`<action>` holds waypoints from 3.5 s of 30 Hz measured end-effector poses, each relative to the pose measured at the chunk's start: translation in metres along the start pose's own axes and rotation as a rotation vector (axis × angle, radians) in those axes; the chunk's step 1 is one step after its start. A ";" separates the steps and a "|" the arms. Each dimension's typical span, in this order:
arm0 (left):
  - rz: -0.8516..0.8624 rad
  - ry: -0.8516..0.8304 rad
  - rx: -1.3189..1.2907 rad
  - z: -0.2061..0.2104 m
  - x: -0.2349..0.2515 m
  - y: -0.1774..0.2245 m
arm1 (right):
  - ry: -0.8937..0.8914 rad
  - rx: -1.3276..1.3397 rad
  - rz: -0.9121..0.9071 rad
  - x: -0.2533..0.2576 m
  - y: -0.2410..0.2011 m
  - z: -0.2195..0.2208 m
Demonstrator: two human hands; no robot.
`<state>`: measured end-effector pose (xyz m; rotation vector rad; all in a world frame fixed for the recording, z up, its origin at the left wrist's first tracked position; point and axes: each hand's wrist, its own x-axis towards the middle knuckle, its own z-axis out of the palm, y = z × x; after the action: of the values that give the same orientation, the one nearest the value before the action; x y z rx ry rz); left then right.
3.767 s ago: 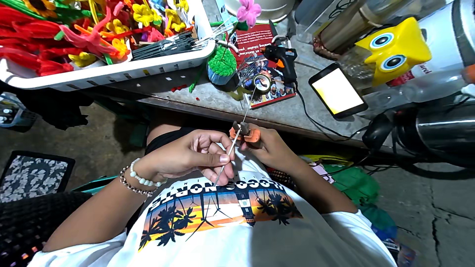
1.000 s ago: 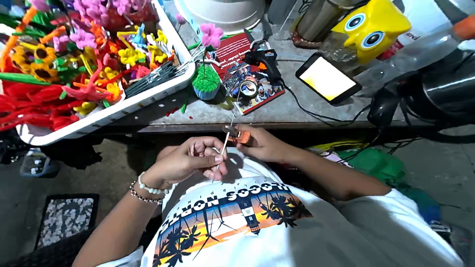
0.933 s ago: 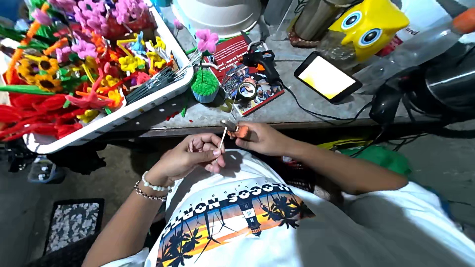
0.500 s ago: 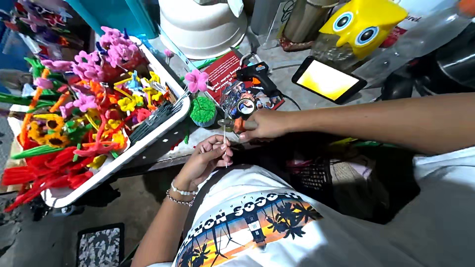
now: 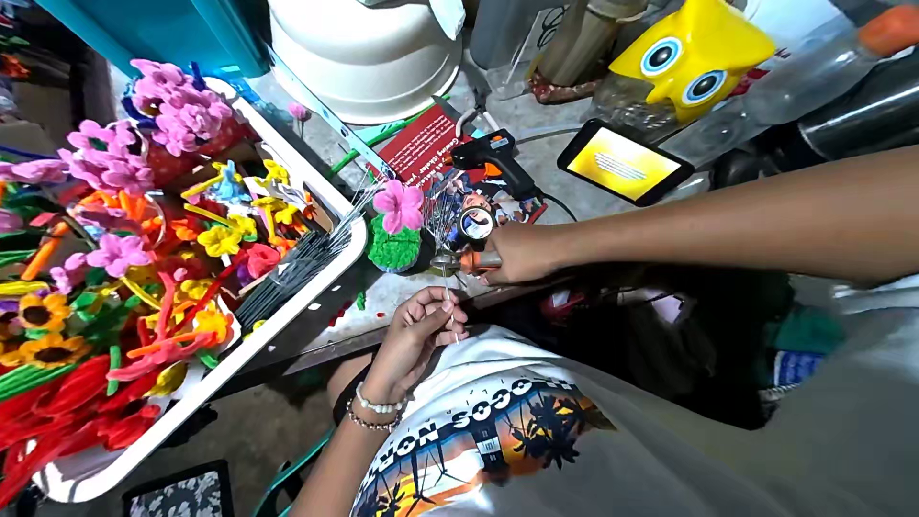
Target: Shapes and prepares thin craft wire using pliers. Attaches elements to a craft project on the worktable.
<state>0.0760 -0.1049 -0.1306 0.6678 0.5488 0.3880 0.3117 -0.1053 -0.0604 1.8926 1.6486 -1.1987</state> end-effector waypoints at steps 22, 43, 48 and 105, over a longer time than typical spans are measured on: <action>0.613 0.274 1.406 0.046 0.009 0.029 | 0.398 0.438 -0.383 -0.054 0.064 0.056; 0.298 0.614 1.807 0.082 0.104 0.060 | 0.574 0.912 -0.657 -0.042 0.108 0.135; 0.237 0.612 1.854 0.097 0.151 0.083 | 0.432 1.058 -0.876 -0.030 0.110 0.156; 0.402 0.575 1.842 0.079 0.077 0.036 | 0.602 1.111 -0.650 -0.034 0.054 0.214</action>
<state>0.1777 -0.0777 -0.0819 2.5067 1.3058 0.3651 0.2865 -0.2976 -0.1714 2.6004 2.2787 -2.3374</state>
